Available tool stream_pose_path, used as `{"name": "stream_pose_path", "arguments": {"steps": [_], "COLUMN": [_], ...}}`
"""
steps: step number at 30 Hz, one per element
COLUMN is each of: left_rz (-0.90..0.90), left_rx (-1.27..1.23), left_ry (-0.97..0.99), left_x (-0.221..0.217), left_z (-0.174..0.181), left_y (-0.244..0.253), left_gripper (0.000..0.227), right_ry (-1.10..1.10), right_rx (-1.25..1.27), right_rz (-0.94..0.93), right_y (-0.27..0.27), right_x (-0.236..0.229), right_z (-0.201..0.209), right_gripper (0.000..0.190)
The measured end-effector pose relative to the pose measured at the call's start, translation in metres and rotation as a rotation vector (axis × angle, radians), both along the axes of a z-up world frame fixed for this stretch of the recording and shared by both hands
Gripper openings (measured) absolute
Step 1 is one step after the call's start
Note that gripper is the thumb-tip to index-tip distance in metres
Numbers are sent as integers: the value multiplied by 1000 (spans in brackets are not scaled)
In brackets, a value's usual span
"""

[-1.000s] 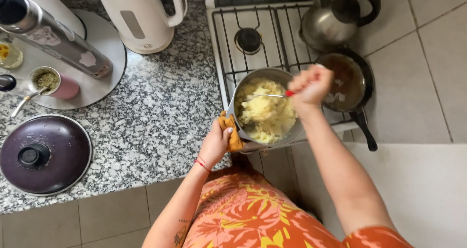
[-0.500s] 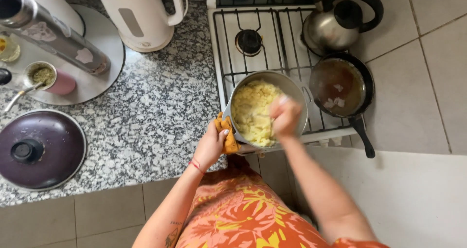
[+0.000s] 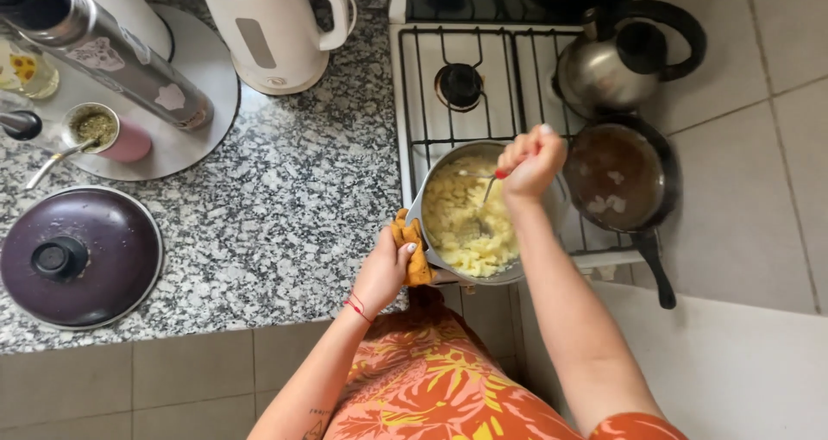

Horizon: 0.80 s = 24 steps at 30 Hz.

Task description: The person prepares mashed potatoes by seasoning a pot of cooked potatoes with oil and salt, adding a liquid from a red pouch, and crushing the potatoes with a hand masher.

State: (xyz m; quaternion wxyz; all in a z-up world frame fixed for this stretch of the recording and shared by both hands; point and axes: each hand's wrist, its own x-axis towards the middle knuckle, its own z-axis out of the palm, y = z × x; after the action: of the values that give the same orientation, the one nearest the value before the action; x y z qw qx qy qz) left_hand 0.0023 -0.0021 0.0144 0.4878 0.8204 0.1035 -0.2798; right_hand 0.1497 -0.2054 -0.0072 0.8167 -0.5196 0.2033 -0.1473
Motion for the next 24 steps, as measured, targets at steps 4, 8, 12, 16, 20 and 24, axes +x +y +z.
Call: {"name": "stream_pose_path", "arguments": {"steps": [4,8,12,16,20,24], "left_rz": [-15,-34,-23,-20,-32,-34], "left_rx": [9,38,10,-8,-3,-15], "left_ry": [24,-20,-24,-55,-44,-41], "left_x": [0,1,-3,-4,-1,-1], "left_z": [-11,-7,-21,-15,-12,-19], "left_y": [-2,-1,-1,0,1,2], "left_gripper": [31,31,31,28,31,29], "right_ry": [-392,-131,-56,-78,-412,-488], "right_rx": [-602,-186,104,59,-817,-382], "right_rz": [149,86,60,101,192,319], "right_y": [24,-3,-38,6,37,29], "right_x": [-46,-12,-27,-56,-82,-72], "right_z": [-30,9,50,32,-2,-32], "right_gripper": [50,59,44,43,52,46]}}
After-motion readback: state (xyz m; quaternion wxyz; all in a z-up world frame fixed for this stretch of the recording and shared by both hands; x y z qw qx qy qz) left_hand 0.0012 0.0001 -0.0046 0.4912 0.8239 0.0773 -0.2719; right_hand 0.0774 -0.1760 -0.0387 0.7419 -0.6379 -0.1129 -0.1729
